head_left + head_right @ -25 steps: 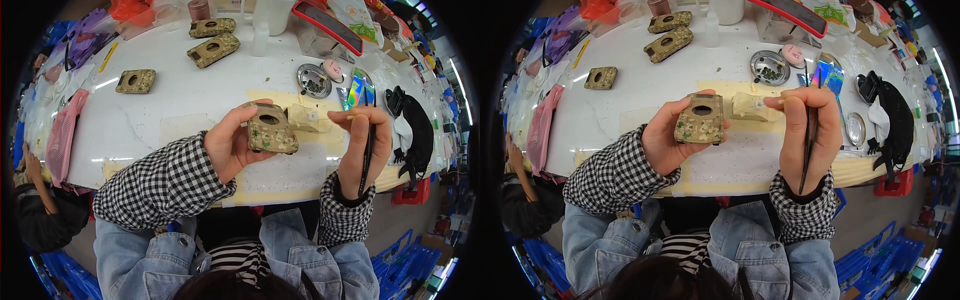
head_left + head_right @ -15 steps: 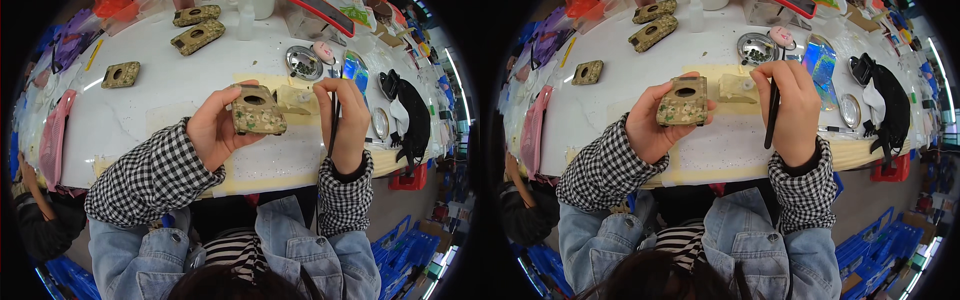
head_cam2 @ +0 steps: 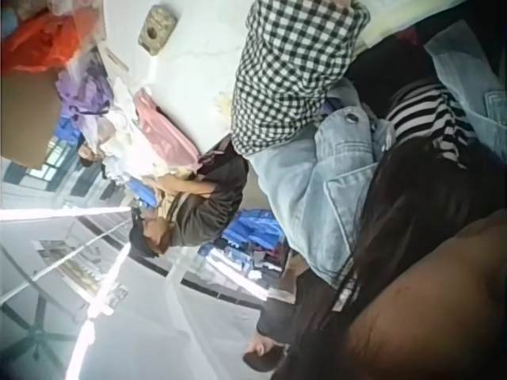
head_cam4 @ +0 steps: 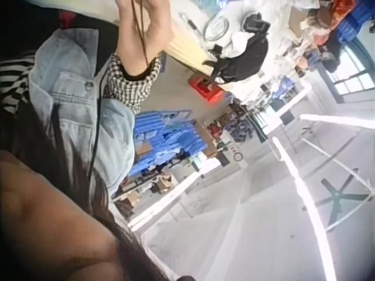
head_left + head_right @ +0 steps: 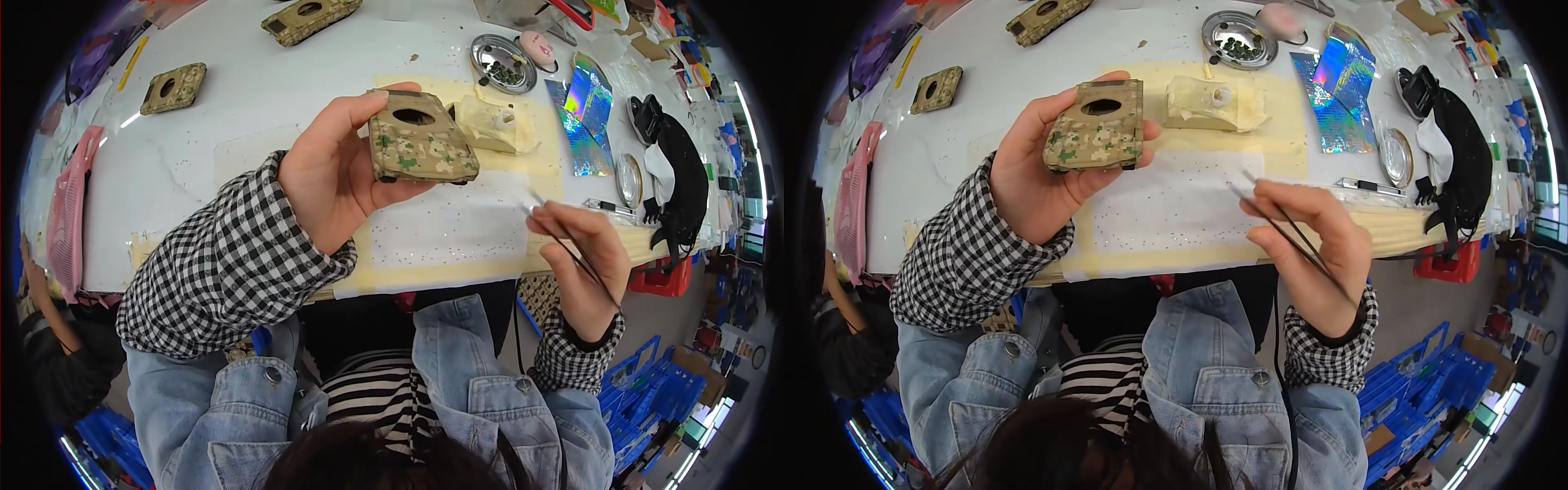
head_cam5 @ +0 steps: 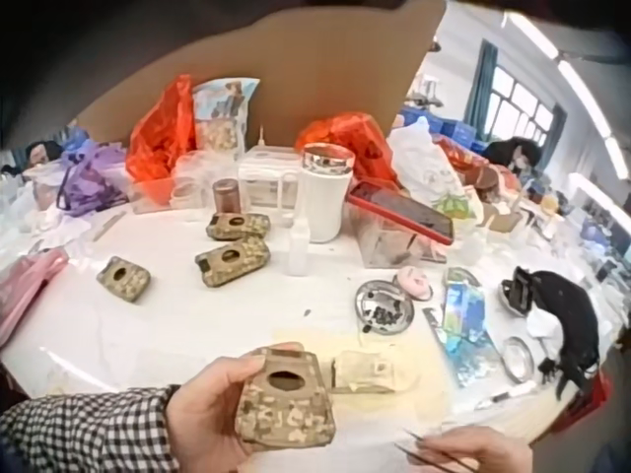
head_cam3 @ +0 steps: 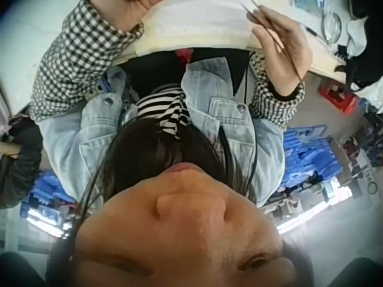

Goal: Detailing and painting toy tank turrets using a paintbrush and tweezers at a workstation.

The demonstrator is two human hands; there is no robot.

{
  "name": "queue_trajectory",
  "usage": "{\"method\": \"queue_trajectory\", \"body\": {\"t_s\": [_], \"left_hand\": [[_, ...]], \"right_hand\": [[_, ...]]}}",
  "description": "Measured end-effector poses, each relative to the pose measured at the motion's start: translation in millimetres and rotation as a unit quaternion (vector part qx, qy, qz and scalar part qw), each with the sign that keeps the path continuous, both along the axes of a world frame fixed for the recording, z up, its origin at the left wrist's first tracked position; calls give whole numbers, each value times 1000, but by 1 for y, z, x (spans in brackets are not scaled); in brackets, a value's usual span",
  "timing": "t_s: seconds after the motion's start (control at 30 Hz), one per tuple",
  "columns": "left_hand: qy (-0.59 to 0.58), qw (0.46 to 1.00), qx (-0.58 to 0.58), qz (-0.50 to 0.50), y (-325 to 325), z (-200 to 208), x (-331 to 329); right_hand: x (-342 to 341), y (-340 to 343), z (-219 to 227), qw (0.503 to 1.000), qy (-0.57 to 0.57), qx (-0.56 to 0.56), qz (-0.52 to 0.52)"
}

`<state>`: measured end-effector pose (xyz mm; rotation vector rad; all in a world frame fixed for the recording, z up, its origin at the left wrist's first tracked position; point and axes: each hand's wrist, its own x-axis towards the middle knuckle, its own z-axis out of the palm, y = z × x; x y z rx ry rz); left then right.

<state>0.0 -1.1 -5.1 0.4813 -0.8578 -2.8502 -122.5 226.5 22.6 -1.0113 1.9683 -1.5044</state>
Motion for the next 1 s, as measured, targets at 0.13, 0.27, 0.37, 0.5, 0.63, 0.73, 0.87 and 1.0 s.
{"method": "queue_trajectory", "body": {"t_s": [0.13, 0.27, 0.37, 0.5, 0.63, 0.73, 0.87, 1.0], "left_hand": [[8, 1000, -4, 0, 0, -1, 0], [7, 1000, -17, 0, -1, -1, 0], [11, 1000, -20, -1, -1, -1, 0], [12, 1000, -18, -2, 0, -2, 0], [11, 1000, -23, -1, 0, -3, 0], [9, 1000, -20, -2, 0, -2, 0], [8, 1000, -16, -2, 0, -2, -1], [8, 1000, -15, -2, -1, -2, 0]], "right_hand": [[-7, 7, -23, 997, 20, -8, 70], [11, -7, -29, 995, -90, -41, -16], [14, -10, -32, 996, -80, -28, -26], [15, -13, -37, 999, -47, -19, -19], [15, -14, -39, 1000, -9, 2, -19], [15, -15, -40, 1000, -10, -3, -20], [15, -15, -41, 1000, -4, -3, -23], [15, -15, -42, 1000, 1, 1, -20]]}}
